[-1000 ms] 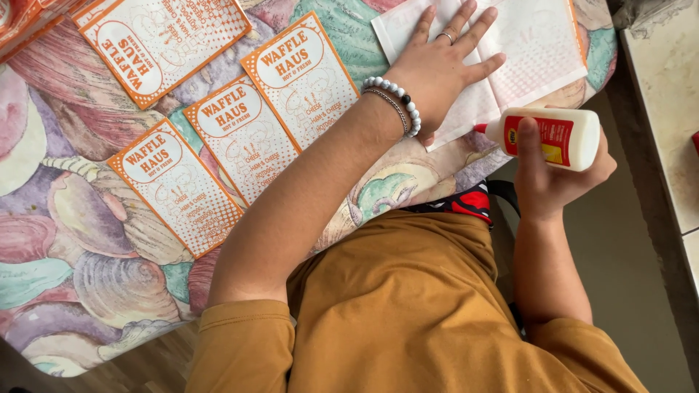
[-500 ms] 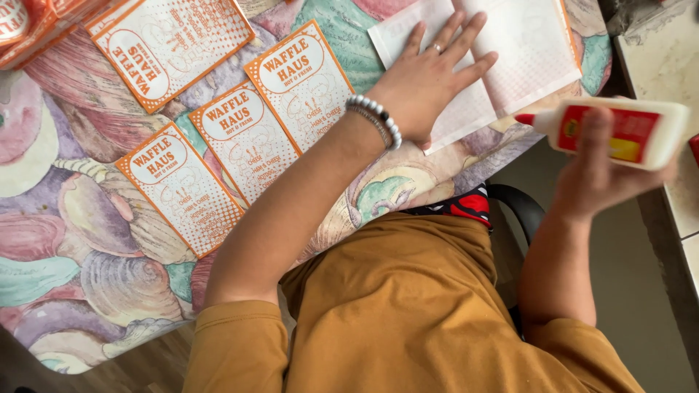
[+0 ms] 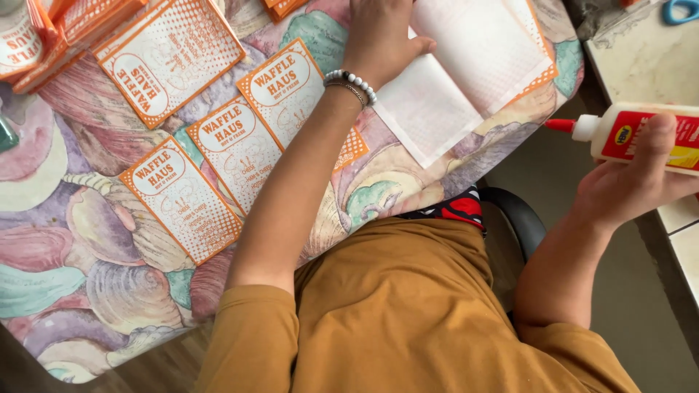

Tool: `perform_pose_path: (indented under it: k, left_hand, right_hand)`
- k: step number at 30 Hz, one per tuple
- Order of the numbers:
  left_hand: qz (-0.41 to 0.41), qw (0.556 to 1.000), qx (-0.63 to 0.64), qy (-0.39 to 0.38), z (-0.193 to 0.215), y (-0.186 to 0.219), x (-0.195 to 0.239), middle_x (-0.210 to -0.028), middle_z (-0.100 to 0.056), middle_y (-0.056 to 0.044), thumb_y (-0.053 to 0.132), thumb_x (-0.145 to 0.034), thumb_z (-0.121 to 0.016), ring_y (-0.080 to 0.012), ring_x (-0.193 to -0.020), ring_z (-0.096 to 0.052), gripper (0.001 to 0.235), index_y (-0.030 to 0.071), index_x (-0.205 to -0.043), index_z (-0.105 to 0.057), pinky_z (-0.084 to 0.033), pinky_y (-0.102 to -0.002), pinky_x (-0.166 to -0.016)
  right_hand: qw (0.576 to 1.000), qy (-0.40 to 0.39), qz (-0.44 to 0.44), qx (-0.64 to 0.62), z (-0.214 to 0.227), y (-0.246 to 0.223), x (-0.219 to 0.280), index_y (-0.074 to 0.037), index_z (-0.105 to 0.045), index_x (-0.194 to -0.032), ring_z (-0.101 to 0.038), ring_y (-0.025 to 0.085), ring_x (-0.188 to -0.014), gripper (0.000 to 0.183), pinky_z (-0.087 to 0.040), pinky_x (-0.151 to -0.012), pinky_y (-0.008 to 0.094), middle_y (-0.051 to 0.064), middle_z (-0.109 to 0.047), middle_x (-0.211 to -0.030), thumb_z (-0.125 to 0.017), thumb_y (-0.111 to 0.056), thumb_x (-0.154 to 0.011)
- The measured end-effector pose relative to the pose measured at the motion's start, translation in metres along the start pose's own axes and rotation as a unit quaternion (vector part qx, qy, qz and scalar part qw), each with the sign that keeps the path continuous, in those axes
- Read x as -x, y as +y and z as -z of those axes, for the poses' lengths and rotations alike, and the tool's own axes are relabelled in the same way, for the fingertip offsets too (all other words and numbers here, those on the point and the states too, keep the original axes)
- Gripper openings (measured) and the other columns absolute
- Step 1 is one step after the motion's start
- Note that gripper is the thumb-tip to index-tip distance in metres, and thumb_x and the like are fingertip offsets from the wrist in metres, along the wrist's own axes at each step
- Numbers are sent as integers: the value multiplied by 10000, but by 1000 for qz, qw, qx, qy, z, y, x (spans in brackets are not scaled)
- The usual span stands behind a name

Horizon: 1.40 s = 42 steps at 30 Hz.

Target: Applying glue to paper bags and folding them to complete the packaging.

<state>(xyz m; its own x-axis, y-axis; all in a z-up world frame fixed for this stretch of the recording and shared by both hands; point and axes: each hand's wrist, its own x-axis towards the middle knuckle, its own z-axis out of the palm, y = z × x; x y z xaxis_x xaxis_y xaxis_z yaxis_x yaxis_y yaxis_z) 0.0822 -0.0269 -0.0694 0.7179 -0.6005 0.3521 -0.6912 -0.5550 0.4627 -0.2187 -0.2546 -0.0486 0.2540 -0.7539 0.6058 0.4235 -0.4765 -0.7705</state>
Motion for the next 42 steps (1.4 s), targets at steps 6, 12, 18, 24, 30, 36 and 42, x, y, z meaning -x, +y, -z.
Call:
perform_pose_path:
  k: [6, 12, 18, 24, 30, 36, 42]
  left_hand:
    - [39, 965, 249, 71, 61, 40, 17, -728, -644, 49, 132, -667, -965, -147, -679, -602, 452, 156, -814, -539, -468, -320, -684]
    - [117, 948, 271, 120, 91, 48, 83, -896, -570, 24, 34, -914, -883, -123, -833, -583, 589, 207, -1387, -577, -579, -254, -781]
    - [93, 976, 141, 140, 93, 62, 119, -993, -630, -33, 52, -940, -754, -247, -853, -632, 342, 173, -1250, -674, -515, -412, -815]
    - [94, 993, 41, 55, 99, 67, 137, -1091, -522, -77, 263, -830, -863, -326, -1007, -572, 461, 239, -1257, -690, -456, -493, -863]
    - [75, 997, 27, 19, 81, 61, 157, -1281, -486, -131, 423, -645, -989, -352, -1210, -498, 864, 220, -1384, -590, -366, -510, -1056]
    - [72, 997, 17, -20, 88, 61, 156, -1269, -489, -141, 400, -600, -1019, -351, -1251, -461, 925, 175, -1376, -567, -323, -526, -1092]
    - [61, 996, -39, -48, 100, 61, 155, -1307, -517, -129, 556, -603, -996, -335, -1205, -513, 936, 184, -1345, -565, -410, -478, -1032]
  right_hand:
    - [991, 81, -101, 35, 29, -3, -16, 73, -679, -1099, -700, 350, -951, 301, -632, -816, 545, 251, -705, -1070, -845, -138, -962]
    - [995, 31, -88, 42, 12, -13, -20, 29, -646, -1050, -664, 300, -934, 302, -592, -837, 497, 189, -664, -1028, -829, -207, -1003]
    - [999, -31, -36, -18, -15, -5, 14, 56, -468, -1275, -627, 514, -1123, 396, -581, -963, 675, 417, -604, -1214, -801, 70, -1060]
    - [985, -137, -78, 76, -73, -64, 49, 98, -593, -1100, -683, 348, -937, 325, -614, -876, 483, 276, -673, -1045, -835, -76, -970]
    - [946, -307, -59, 84, -91, -86, 84, 150, -689, -1015, -733, 370, -863, 373, -557, -792, 421, 283, -695, -876, -960, 14, -799]
    - [933, -343, -37, 106, -97, -85, 87, 137, -725, -1023, -732, 338, -764, 330, -562, -751, 404, 256, -712, -835, -953, -24, -847]
    - [932, -302, -31, 197, -113, -104, 94, 153, -660, -1017, -681, 295, -796, 321, -582, -717, 392, 244, -706, -929, -855, -92, -946]
